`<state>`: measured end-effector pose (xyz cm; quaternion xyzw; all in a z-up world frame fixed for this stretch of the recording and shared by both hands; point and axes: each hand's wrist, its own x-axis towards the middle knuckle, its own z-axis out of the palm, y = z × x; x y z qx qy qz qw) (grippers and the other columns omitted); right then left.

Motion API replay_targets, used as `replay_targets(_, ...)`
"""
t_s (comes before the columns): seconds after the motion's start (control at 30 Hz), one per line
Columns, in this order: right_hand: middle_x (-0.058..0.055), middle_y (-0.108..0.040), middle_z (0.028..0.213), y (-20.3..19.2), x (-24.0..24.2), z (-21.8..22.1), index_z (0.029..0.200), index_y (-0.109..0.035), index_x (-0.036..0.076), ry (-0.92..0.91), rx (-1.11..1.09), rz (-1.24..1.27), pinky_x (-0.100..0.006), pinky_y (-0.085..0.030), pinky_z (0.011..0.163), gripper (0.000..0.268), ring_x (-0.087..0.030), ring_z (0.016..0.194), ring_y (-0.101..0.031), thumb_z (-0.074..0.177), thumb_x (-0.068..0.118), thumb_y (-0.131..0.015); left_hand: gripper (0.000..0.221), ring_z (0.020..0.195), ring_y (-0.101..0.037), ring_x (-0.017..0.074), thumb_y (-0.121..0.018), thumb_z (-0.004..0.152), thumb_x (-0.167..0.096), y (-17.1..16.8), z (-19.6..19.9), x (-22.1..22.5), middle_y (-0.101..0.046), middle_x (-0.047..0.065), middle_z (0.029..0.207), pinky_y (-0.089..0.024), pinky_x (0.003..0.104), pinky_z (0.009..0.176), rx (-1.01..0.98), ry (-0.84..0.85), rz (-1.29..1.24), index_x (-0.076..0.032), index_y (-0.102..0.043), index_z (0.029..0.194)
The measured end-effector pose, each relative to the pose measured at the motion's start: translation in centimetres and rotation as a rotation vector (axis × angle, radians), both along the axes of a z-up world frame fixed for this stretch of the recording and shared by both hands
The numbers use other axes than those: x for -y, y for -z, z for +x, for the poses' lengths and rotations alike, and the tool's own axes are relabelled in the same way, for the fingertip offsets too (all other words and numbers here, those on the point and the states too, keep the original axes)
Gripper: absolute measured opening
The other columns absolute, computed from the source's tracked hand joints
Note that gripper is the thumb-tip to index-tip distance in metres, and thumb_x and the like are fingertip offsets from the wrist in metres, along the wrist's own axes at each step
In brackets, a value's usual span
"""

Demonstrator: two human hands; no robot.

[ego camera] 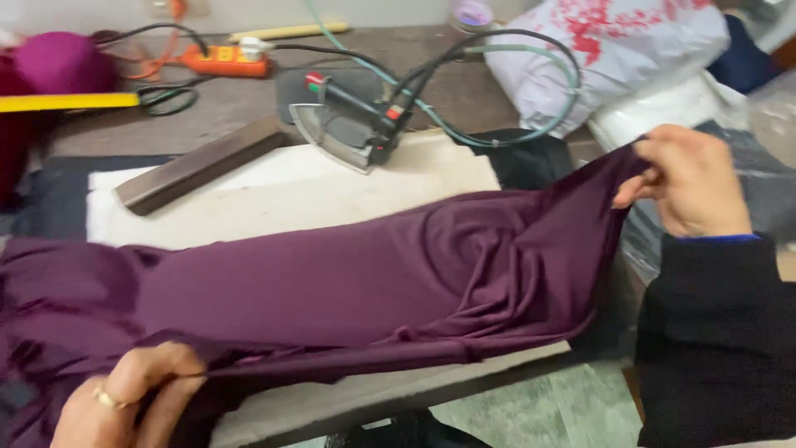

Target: Ironing and pressing the seams of a purple garment using a steam iron and a wooden clapper on a pressing table.

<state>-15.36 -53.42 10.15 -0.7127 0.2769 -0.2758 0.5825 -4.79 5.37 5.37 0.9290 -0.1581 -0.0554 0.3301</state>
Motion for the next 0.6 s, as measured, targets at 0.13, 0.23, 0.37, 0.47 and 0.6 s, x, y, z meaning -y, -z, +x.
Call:
replay_targets(0.13,-0.006,-0.040,0.057,3.5,1.1,2.9,0.079,-0.047,0.008,-0.104,-0.181,0.017,-0.032,-0.053,0.045,0.022,-0.024,0.050,-0.061,0.100,0.009,-0.056,0.007,0.059,-0.076,0.0086,-0.067,0.080,-0.034,-4.3,-0.2,4.1,-0.079,-0.014,0.077,-0.054,0.026,0.061,-0.057,0.308,0.068,-0.029,-0.067,0.085)
replay_targets(0.23,-0.005,-0.050,0.070,9.9,9.0,-0.6,0.091,-0.053,0.012,0.218,-0.166,0.174,-0.032,-0.058,0.051,0.010,-0.018,0.054,-0.064,0.095,0.019,-0.059,0.008,0.061,-0.064,0.0082,-0.061,0.088,-0.041,-6.0,-1.4,8.9,-0.072,-0.010,0.073,-0.051,0.022,0.063,-0.383,0.485,0.219,-0.034,-0.064,0.092)
replay_targets(0.37,0.003,-0.063,0.073,16.5,23.1,-12.4,0.088,-0.059,0.021,0.685,-0.116,0.353,-0.024,-0.056,0.054,0.021,-0.013,0.062,-0.068,0.085,0.041,-0.065,0.006,0.057,-0.064,0.0120,-0.053,0.090,-0.020,-2.9,-4.1,13.0,-0.061,-0.005,0.070,-0.047,0.030,0.054,-0.321,0.929,0.013,-0.025,-0.056,0.088)
replay_targets(0.47,0.012,-0.052,0.064,19.1,33.4,-17.7,0.080,-0.049,0.021,0.539,0.473,0.714,-0.007,-0.046,0.059,0.027,0.002,0.056,-0.050,0.096,0.015,-0.070,0.005,0.064,-0.068,0.0178,-0.056,0.090,-0.014,-2.2,-3.8,14.3,-0.067,-0.001,0.081,-0.049,0.030,0.057,-0.114,1.037,-0.245,-0.017,-0.056,0.093)
replay_targets(0.6,0.012,-0.054,0.073,18.2,37.4,-15.2,0.092,-0.062,0.029,0.075,0.467,0.581,-0.016,-0.043,0.079,0.027,0.001,0.070,-0.053,0.118,0.033,-0.061,0.015,0.074,-0.067,0.0163,-0.050,0.094,-0.025,-3.4,-0.2,11.0,-0.068,-0.002,0.085,-0.050,0.031,0.068,-0.060,0.757,-0.413,-0.017,-0.063,0.093)
